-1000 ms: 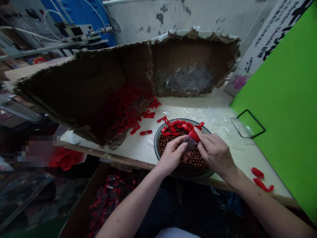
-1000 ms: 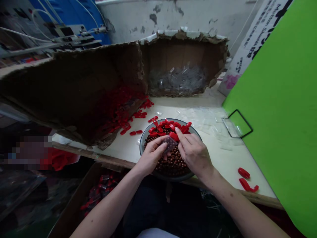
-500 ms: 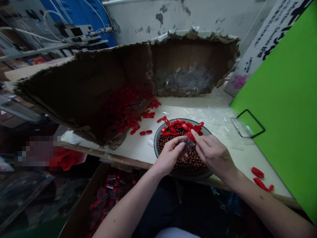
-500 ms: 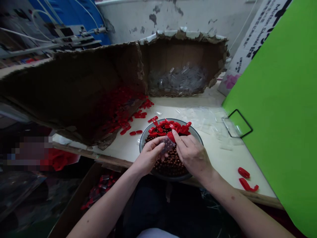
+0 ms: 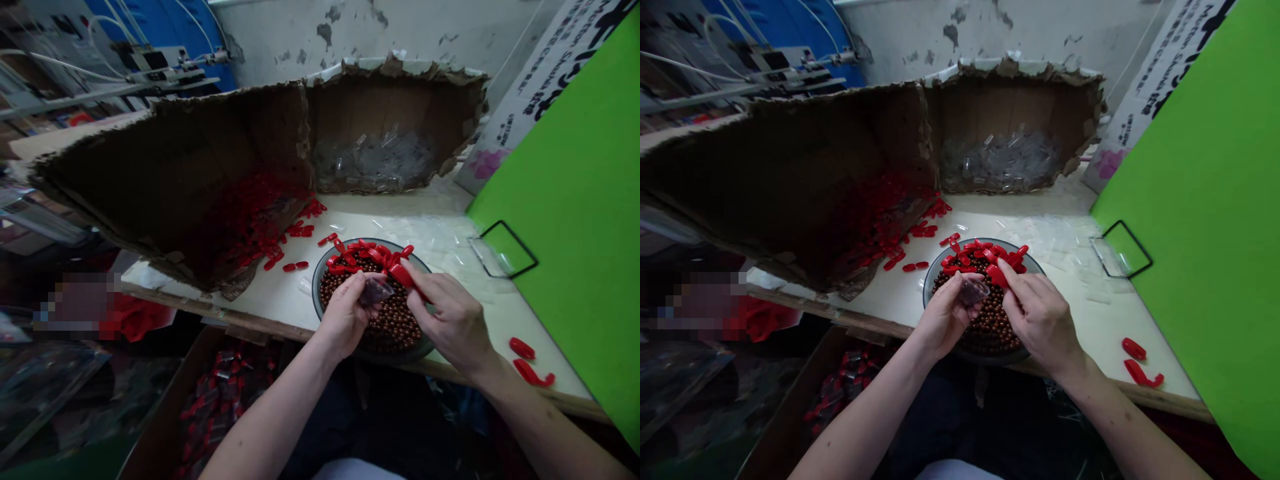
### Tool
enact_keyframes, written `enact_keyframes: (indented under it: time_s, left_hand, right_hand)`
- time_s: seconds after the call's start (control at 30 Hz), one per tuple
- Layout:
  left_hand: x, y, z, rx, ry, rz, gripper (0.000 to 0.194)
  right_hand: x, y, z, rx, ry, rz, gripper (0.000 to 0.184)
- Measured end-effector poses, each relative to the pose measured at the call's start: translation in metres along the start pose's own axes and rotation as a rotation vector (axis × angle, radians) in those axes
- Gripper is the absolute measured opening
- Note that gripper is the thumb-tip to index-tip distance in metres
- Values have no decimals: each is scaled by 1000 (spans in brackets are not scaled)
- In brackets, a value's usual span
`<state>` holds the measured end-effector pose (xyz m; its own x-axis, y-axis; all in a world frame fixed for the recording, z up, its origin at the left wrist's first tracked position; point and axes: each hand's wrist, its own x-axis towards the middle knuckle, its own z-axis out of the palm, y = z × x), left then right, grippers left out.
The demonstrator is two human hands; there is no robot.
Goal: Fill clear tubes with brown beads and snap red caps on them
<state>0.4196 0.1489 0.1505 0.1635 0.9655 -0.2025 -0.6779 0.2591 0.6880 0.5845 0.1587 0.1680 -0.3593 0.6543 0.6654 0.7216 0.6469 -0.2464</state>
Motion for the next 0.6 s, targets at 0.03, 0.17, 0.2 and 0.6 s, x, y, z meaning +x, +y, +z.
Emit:
enact_keyframes:
  time_s: [0.03, 0.17, 0.2, 0.6]
  left_hand:
    - [0, -1, 0, -32, 11, -5, 32]
    - [0, -5, -1, -152, 1, -23, 24]
    - [-1, -6, -1, -173, -8, -26, 23]
    - [-4, -7, 7, -283, 69, -78, 19]
  right_hand:
    - [0, -1, 0, -8, -3, -16, 53]
    - [0, -4, -3, -43, -12, -66, 61]
    - [0, -4, -4, -51, -12, -74, 62]
    - [-5, 2, 0, -196, -73, -231, 69]
